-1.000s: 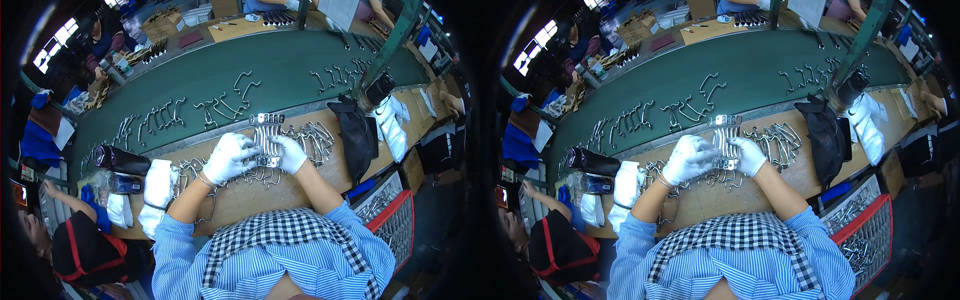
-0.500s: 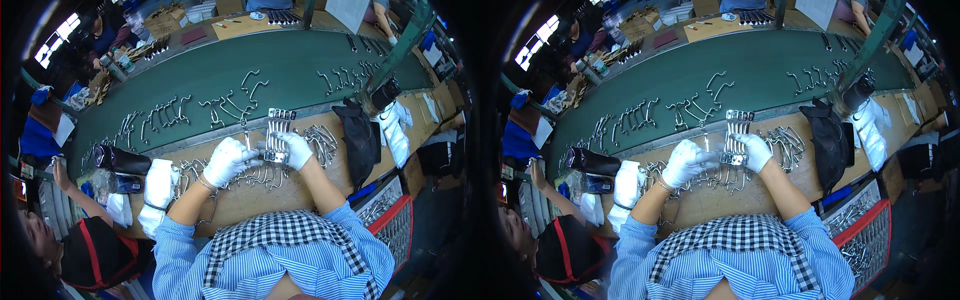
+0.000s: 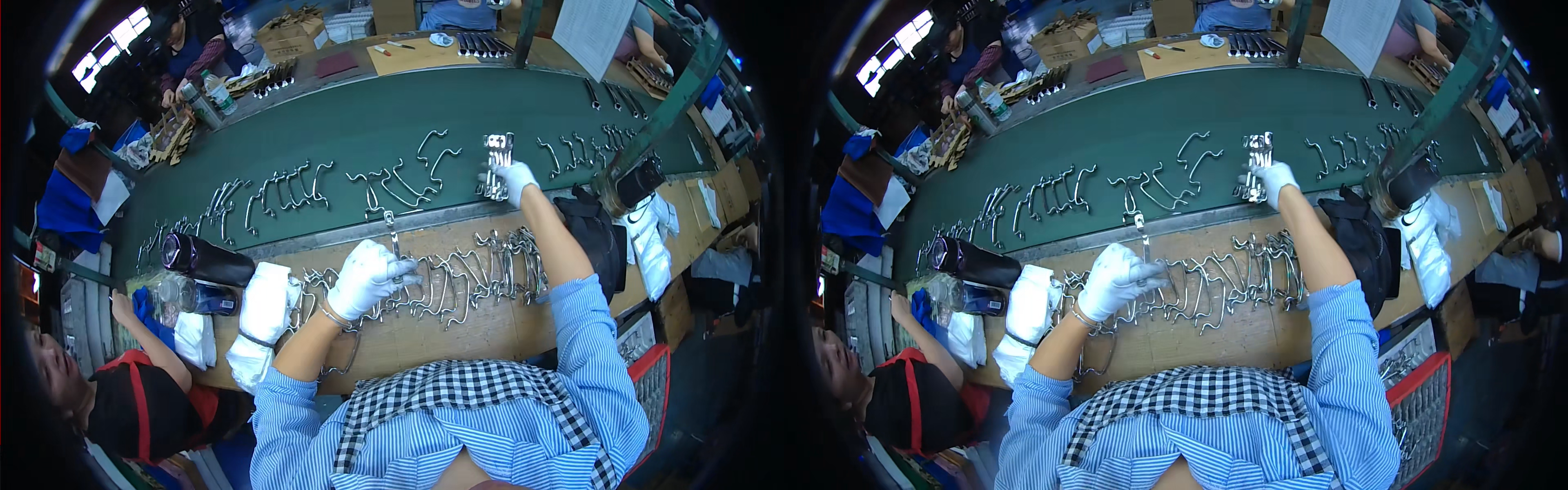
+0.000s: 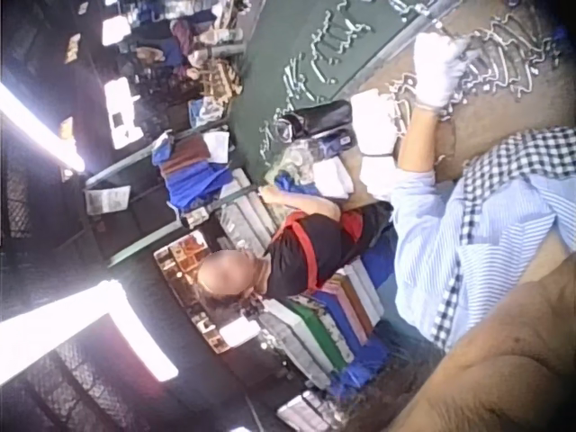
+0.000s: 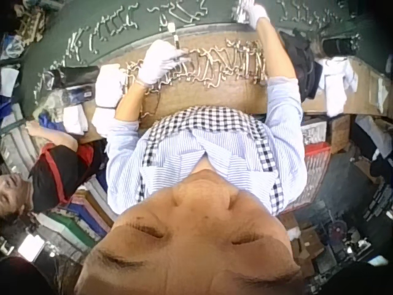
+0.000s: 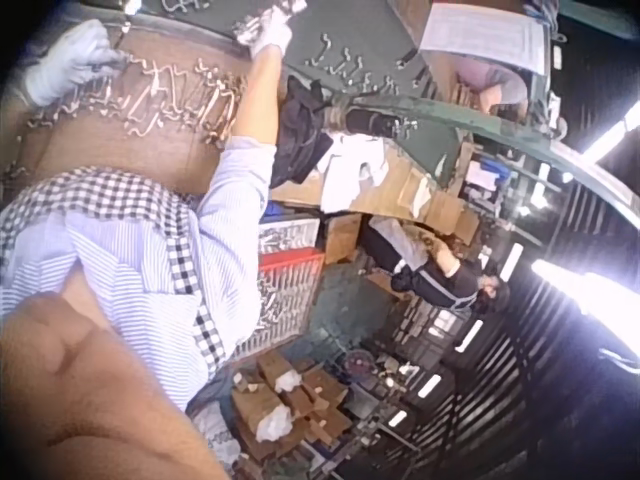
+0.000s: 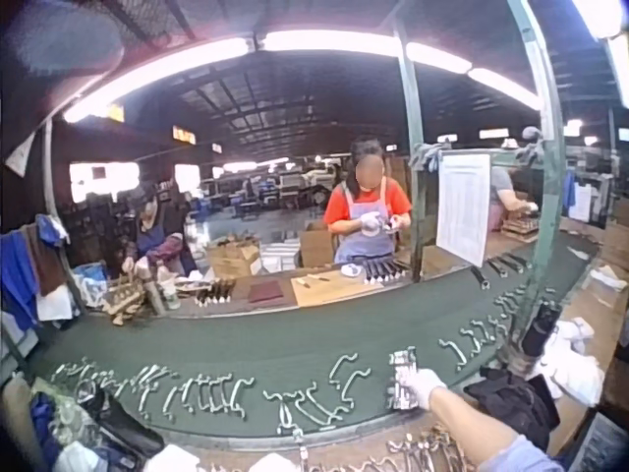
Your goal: The person assembles or sorts metal handles by hand, moving them between storage boxes while wearing gloves.
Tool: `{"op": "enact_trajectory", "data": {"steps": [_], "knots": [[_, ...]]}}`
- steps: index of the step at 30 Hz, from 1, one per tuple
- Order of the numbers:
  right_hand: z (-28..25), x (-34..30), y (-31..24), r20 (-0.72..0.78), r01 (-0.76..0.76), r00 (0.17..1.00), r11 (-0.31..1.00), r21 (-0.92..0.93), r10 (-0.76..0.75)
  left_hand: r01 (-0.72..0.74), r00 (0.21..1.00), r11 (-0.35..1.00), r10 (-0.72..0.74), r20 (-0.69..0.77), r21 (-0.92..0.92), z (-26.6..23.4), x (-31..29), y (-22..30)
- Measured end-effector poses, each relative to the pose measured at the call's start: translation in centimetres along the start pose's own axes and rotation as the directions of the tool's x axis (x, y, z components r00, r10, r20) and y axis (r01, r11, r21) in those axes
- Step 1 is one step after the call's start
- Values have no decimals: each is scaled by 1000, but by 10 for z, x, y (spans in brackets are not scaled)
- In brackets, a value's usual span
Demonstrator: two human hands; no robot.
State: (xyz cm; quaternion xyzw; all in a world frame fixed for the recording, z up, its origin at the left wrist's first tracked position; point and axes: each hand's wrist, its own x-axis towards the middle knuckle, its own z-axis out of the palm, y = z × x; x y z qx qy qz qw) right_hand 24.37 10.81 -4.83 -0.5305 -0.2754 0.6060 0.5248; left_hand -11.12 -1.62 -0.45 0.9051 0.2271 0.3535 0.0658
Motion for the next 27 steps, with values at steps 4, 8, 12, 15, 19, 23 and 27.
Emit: {"op": "enact_trajectory", "data": {"steps": [4, 8, 12, 15, 19, 23, 27], "knots": [[-15, 37, -21, -158, 21, 986, 981, -194, -52, 26, 999, 1000, -26, 25, -1, -9, -7, 0], [-92, 76, -31, -299, 160, 926, 957, -241, -230, 14, 999, 999, -13, 36, -29, -6, 5, 4], [-113, 62, -35, -511, 57, 663, 717, -694, -547, 79, 995, 997, -79, 64, 7, -3, 11, 7], [-55, 23, -37, -464, -77, 578, 521, -850, -672, 168, 985, 985, -170, -36, -49, -2, 11, 7], [19, -79, -29, 601, 718, 584, 2, -696, -546, 621, 663, 464, -740, 109, -632, 9, 36, 22], [70, -199, -7, 730, 833, 476, -15, -554, -490, 481, 720, 294, -670, 180, -826, 33, 67, 22], [29, -244, -12, 404, 500, 862, 385, -776, -307, 442, 779, -205, -396, 487, -873, 61, 90, 50]]}}
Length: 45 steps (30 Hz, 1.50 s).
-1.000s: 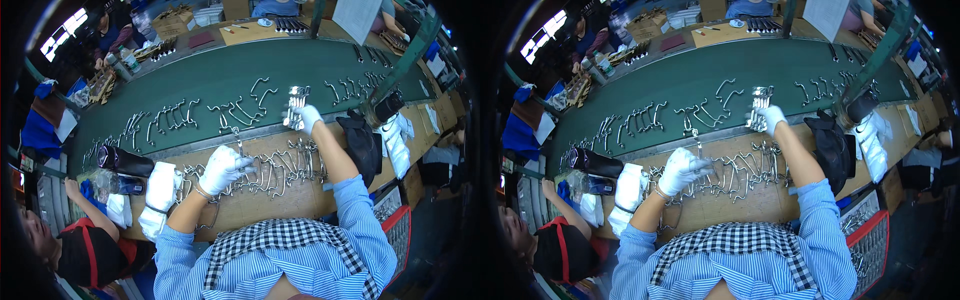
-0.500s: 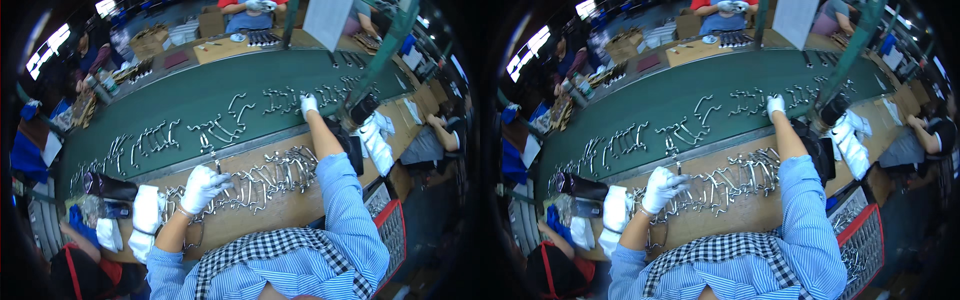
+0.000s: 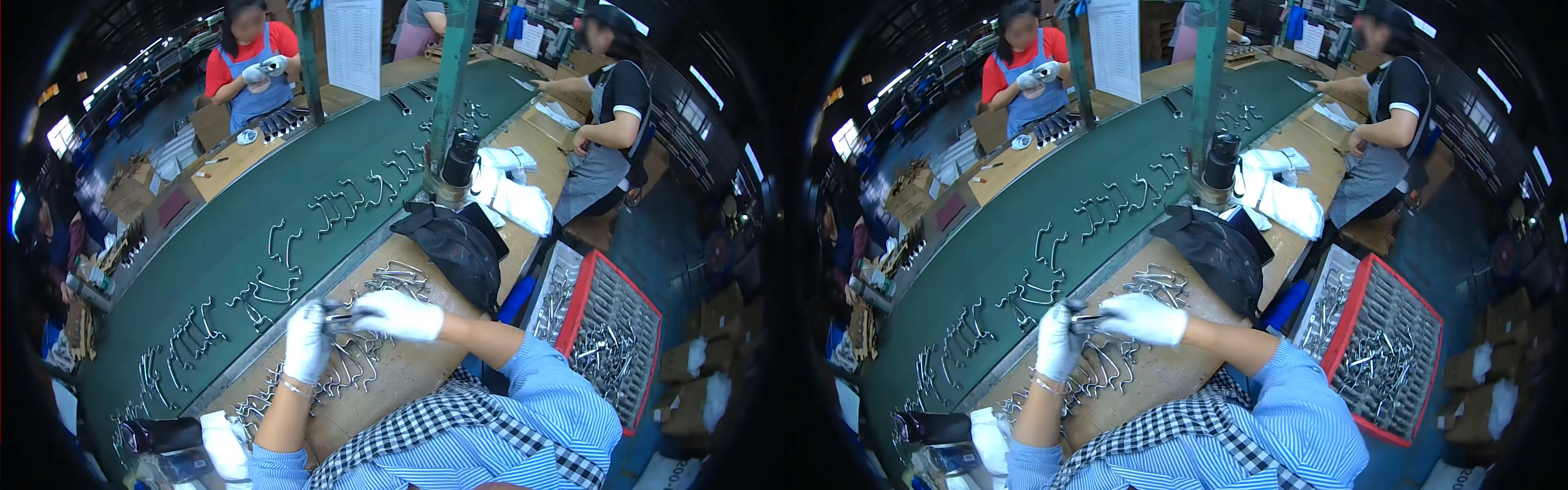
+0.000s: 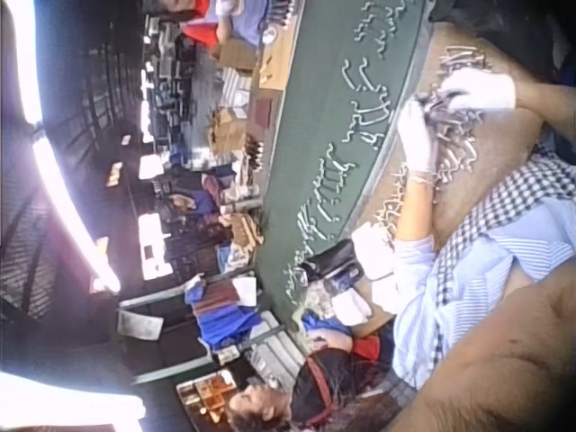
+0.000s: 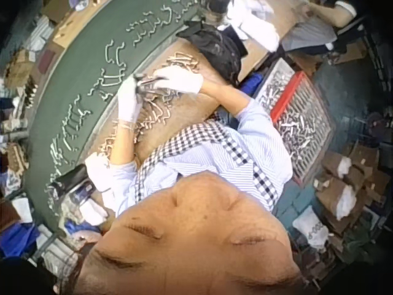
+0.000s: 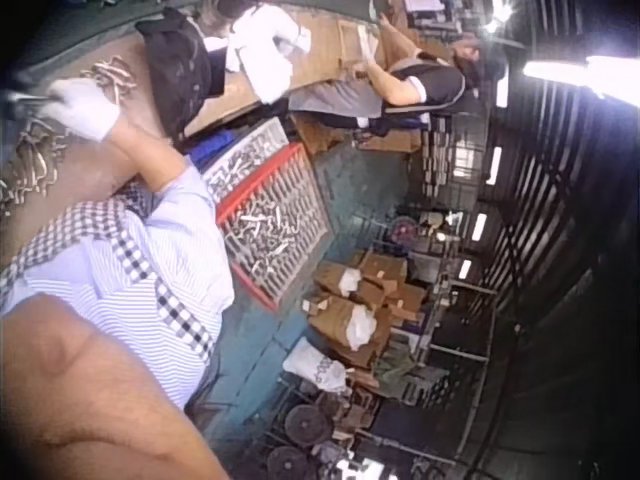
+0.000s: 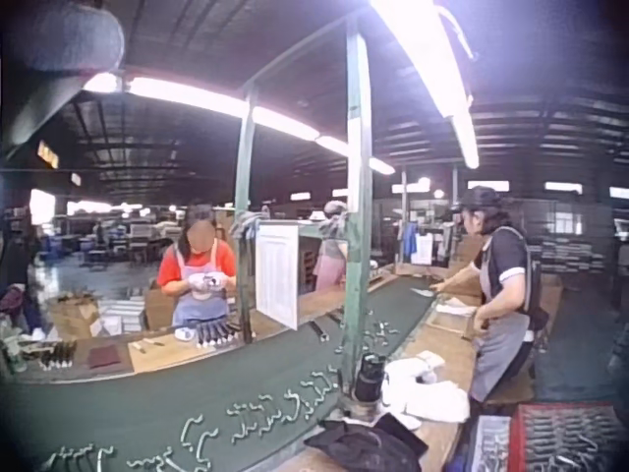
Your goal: The person assembles or sorts metal handles by hand, moving them between storage boxes while wearing gloves.
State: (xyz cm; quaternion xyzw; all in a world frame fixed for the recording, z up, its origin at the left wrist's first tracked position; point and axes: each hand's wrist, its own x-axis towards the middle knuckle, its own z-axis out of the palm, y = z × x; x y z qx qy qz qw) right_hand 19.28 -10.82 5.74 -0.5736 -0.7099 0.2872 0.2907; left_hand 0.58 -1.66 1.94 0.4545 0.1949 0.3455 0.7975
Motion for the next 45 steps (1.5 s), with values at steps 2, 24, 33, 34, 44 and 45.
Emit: {"op": "enact_trajectory", "data": {"steps": [2, 24, 33, 34, 44, 45], "knots": [[-21, -36, 0, -167, -77, 982, 995, 68, 87, 54, 990, 985, -74, 122, 162, 2, 1, -1], [-56, -34, 71, -783, -285, 622, 936, -204, 19, 655, 719, 1, 305, -624, 756, -163, 60, 28], [66, 209, 87, -218, -305, 947, 866, -397, 234, 529, 817, -174, 368, -443, 831, -169, 33, 19], [71, 219, 88, -204, -288, 953, 873, -393, 223, 546, 806, -175, 375, -457, 819, -174, 23, 20], [85, 288, 101, -180, -329, 943, 866, -377, 280, 547, 831, -236, 274, -485, 803, -192, 9, 28], [89, 285, 102, -249, -316, 945, 796, -517, 213, 541, 835, -214, 254, -489, 813, -190, 12, 28]]}}
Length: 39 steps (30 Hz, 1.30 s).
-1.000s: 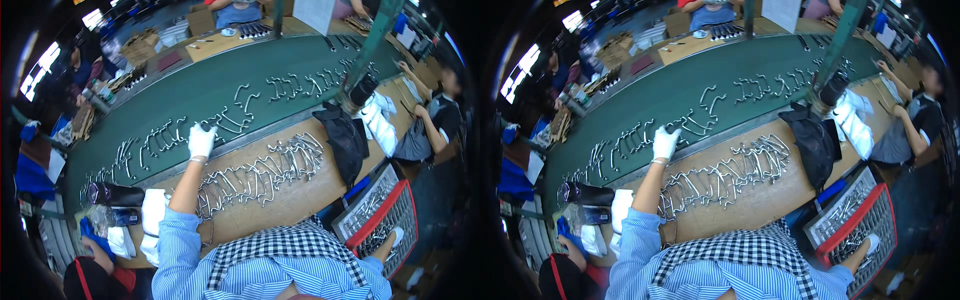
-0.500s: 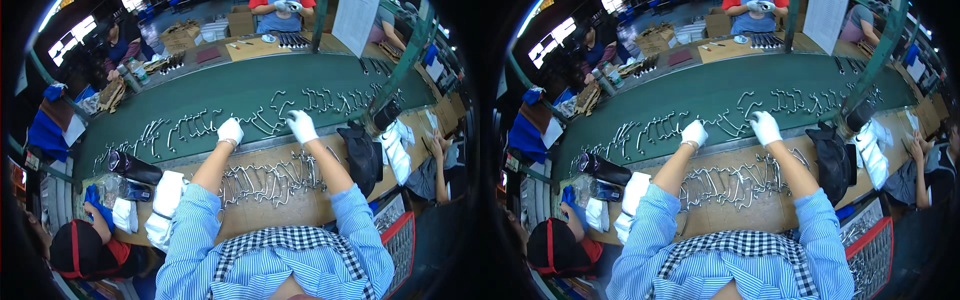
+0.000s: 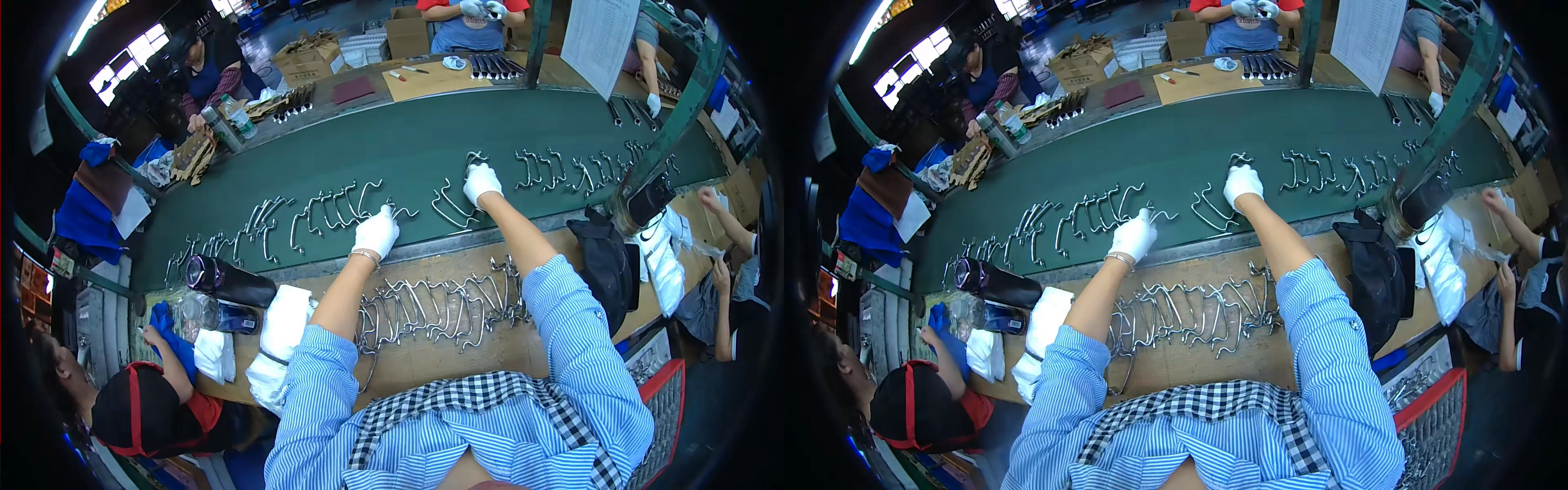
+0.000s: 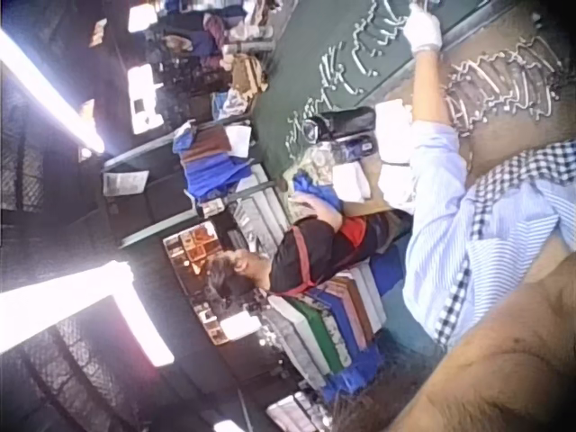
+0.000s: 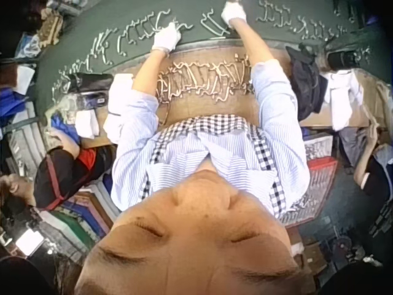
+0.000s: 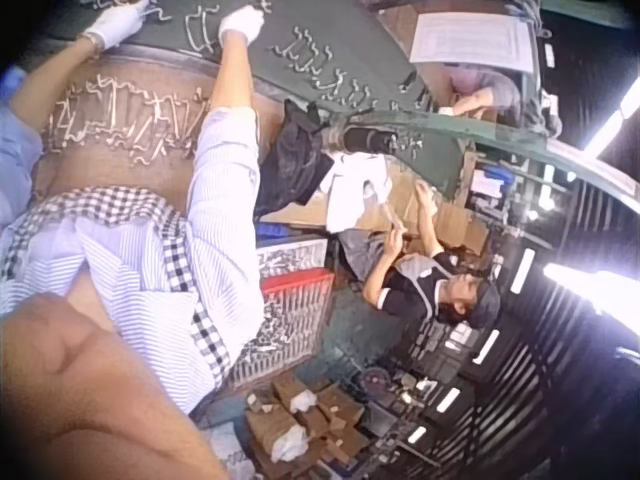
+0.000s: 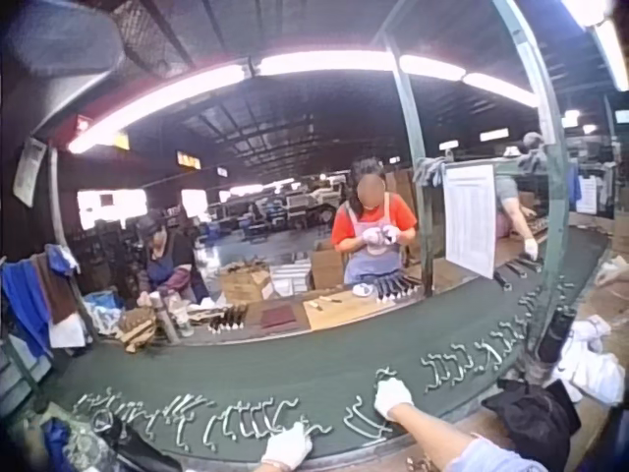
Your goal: The person assembles or sorts metal handles by hand, moving them between storage boxes while wearing gloves.
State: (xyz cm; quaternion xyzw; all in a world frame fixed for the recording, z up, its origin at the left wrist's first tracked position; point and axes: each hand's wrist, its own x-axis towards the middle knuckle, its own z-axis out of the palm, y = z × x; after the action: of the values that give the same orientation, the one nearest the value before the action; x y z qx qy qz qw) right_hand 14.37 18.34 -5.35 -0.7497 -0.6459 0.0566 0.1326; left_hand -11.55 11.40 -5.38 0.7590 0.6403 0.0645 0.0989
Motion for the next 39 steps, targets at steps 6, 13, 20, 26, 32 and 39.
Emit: {"op": "enact_trajectory", "data": {"steps": [6, 13, 20, 26, 32, 39], "knots": [[-25, -15, 40, 266, 284, 905, 938, 200, -331, 38, 995, 998, -34, 95, -51, -5, 6, 15], [-41, -77, 32, 281, 356, 906, 929, -103, -316, 74, 995, 983, -63, 73, -168, -7, 0, 21], [-57, -57, 38, 425, 371, 852, 925, -79, -305, 369, 920, 241, 42, 390, -898, -16, -6, 11], [-51, -74, 27, 385, 456, 825, 889, -22, -414, 306, 952, -408, 118, 282, -860, 6, -24, -1], [-49, -99, 32, 308, 499, 843, 855, -142, -440, 324, 942, -696, 177, 284, -640, 26, -38, 39], [-60, -112, 16, 482, 136, 808, 904, 404, -337, 350, 919, -605, 74, 386, -715, 35, -57, 79]]}}
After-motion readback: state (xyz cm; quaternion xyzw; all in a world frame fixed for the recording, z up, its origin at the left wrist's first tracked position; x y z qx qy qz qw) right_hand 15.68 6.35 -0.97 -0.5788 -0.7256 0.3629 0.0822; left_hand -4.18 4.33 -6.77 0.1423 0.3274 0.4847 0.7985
